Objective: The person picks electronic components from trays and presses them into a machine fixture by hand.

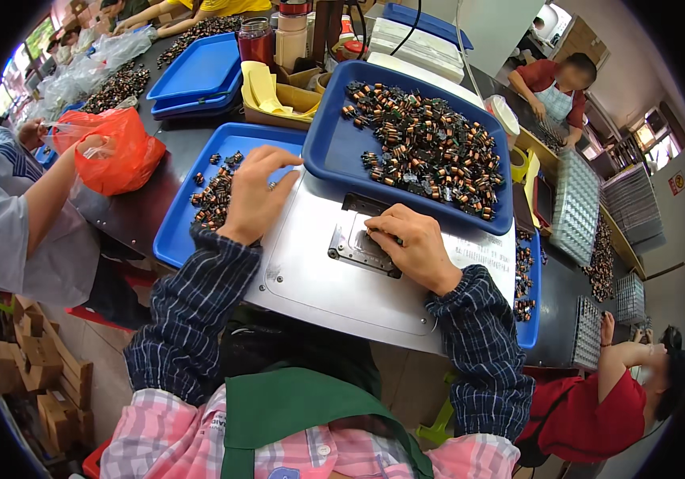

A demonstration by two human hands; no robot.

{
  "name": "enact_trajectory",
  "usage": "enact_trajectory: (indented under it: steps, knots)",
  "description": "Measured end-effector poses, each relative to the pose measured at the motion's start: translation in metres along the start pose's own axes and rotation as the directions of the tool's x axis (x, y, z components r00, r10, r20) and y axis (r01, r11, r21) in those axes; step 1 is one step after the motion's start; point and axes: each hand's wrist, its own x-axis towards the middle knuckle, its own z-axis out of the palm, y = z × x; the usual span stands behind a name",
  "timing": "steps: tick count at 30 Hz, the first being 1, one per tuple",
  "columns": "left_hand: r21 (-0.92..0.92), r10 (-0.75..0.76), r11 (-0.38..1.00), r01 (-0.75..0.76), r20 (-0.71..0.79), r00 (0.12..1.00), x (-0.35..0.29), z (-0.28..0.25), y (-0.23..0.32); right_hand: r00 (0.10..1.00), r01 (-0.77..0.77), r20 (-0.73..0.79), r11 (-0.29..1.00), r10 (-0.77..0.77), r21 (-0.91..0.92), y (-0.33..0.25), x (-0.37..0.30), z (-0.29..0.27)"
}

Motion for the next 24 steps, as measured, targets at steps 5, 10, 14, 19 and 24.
enact_trajectory:
  steps: [5, 10, 14, 19, 24]
  knots:
    - [-0.118, 0.190, 0.977, -0.175, 0.131, 0.973, 0.023, 0.029, 0.015, 0.998, 0.059, -0.001, 0.997, -0.059, -0.047, -0.006, 0.009, 0.006]
    - [-0.056, 0.290, 0.957, -0.285, 0.154, 0.944, 0.027, 0.078, 0.032, 0.998, 0.069, 0.007, 0.995, -0.069, -0.068, -0.013, 0.002, 0.003]
    - [0.064, 0.290, 0.945, -0.320, 0.287, 0.913, 0.018, 0.094, 0.033, 0.998, 0.054, 0.020, 0.988, -0.052, -0.145, -0.017, -0.003, 0.003]
    - [0.073, 0.304, 0.942, -0.327, 0.227, 0.925, 0.013, 0.082, 0.029, 0.997, 0.024, -0.071, 1.000, -0.024, 0.008, -0.014, 0.001, 0.001]
    - [0.020, 0.288, 0.955, -0.296, 0.170, 0.942, 0.018, 0.084, 0.030, 0.879, -0.250, -0.426, 0.968, 0.214, -0.030, 0.036, -0.006, -0.070]
